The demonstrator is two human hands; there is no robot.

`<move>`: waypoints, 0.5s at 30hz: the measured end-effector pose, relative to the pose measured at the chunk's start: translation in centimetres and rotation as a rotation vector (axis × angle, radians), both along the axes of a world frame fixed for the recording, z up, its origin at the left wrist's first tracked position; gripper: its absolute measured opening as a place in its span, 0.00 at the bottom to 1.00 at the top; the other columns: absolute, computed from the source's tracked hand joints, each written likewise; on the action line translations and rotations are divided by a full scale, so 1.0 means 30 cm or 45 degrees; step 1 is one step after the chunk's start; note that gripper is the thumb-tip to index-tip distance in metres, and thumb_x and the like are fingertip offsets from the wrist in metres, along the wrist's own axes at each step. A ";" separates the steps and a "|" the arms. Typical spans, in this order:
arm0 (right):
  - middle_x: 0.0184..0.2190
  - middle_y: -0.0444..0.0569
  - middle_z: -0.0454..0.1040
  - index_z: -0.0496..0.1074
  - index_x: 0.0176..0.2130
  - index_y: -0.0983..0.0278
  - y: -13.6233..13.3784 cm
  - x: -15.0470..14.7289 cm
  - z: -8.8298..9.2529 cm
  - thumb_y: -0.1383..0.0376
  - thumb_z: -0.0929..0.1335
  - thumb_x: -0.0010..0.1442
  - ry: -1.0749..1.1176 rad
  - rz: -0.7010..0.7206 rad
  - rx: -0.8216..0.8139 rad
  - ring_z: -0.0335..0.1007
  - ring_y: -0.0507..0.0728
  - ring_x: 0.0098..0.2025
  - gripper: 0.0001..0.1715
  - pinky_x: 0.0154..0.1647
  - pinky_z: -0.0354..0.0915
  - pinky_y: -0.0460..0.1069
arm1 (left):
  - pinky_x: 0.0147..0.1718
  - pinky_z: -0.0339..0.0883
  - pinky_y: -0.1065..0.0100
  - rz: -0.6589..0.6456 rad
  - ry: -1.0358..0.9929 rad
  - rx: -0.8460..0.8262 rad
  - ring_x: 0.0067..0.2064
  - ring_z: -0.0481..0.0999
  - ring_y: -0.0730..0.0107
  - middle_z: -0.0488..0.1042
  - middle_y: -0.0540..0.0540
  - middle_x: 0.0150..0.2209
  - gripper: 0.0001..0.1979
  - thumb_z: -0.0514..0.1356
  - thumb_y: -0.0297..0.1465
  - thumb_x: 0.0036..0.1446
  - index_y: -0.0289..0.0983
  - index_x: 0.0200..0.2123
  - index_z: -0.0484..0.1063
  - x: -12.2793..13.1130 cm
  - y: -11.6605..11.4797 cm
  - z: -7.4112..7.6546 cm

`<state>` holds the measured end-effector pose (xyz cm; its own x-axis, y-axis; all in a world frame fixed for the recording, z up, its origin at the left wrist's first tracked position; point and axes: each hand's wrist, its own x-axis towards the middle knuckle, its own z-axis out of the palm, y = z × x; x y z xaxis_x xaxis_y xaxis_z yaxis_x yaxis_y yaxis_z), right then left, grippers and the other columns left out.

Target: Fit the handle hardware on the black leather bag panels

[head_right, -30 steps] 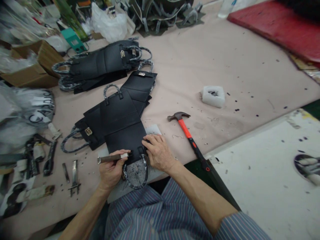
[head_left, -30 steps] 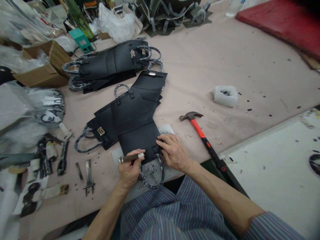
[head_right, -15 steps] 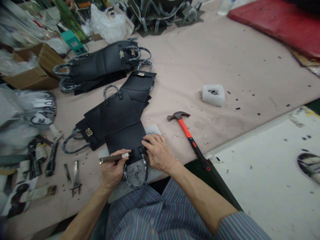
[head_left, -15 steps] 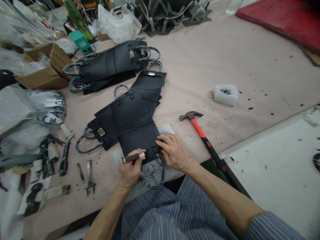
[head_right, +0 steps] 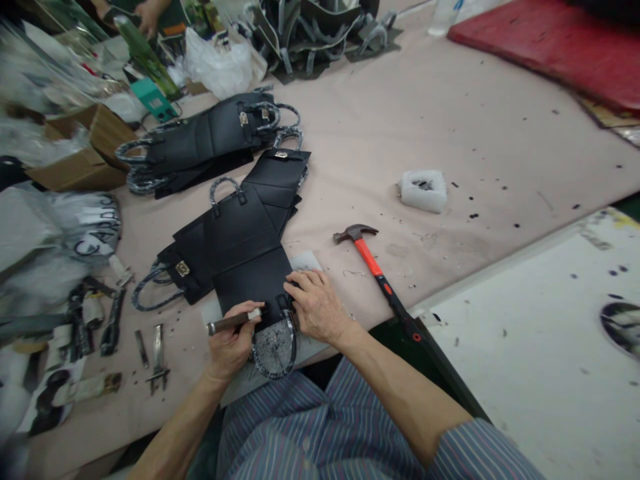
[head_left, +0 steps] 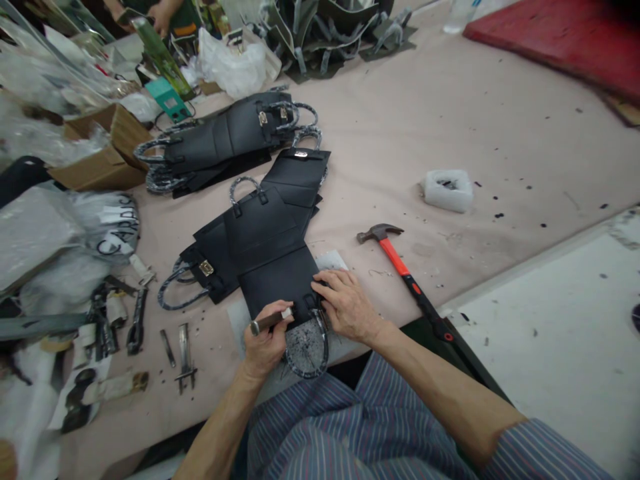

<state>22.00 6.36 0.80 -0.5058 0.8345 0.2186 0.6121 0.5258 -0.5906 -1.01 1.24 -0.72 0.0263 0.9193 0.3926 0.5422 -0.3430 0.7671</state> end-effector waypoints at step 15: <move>0.59 0.57 0.69 0.69 0.58 0.63 -0.010 0.012 -0.009 0.71 0.66 0.61 0.093 -0.035 0.088 0.62 0.65 0.61 0.25 0.62 0.60 0.65 | 0.44 0.77 0.65 0.055 0.177 -0.105 0.40 0.83 0.65 0.83 0.47 0.37 0.06 0.61 0.28 0.59 0.39 0.40 0.76 0.038 0.035 0.057</move>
